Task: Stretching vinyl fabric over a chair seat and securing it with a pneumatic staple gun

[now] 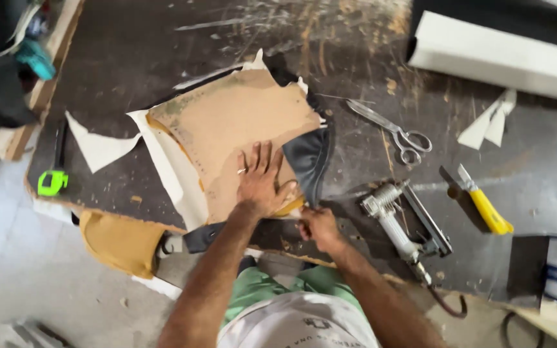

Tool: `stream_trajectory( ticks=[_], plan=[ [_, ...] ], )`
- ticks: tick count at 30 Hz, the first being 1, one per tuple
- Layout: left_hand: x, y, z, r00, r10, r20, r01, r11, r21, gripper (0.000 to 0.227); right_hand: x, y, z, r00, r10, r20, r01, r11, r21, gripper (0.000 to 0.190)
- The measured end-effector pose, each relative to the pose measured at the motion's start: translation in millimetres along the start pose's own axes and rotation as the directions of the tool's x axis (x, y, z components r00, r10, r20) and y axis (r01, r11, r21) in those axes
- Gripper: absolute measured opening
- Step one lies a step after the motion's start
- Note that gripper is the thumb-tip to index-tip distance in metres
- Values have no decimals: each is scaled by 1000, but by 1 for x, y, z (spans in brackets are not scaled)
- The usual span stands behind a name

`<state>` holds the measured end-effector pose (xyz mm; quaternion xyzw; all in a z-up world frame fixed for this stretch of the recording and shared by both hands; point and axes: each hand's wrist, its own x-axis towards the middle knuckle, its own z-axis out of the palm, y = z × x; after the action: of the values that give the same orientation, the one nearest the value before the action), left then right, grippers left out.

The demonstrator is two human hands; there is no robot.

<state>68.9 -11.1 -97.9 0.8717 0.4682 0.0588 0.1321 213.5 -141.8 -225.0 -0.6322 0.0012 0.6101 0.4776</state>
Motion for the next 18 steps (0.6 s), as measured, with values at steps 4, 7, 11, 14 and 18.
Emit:
stream_trajectory(
  ticks=[4,7,11,14,18],
  plan=[
    [-22,-14,6,974,162,160,-173,983,62,95,-42,48,9,997,64,-50,-72,981,-183,31],
    [-28,-17,3,951,201,233,-222,973,68,96,-84,49,38,977,211,-12,-211,977,2,47],
    [-30,-22,4,940,231,252,-250,967,47,95,-60,80,57,991,130,23,-132,984,116,58],
    [-30,-21,-9,924,273,269,-294,955,44,94,-86,66,72,989,-116,-89,122,991,63,46],
    [-50,-44,-6,881,331,339,-374,925,69,97,-99,142,90,975,-204,-87,218,952,216,55]
  ],
)
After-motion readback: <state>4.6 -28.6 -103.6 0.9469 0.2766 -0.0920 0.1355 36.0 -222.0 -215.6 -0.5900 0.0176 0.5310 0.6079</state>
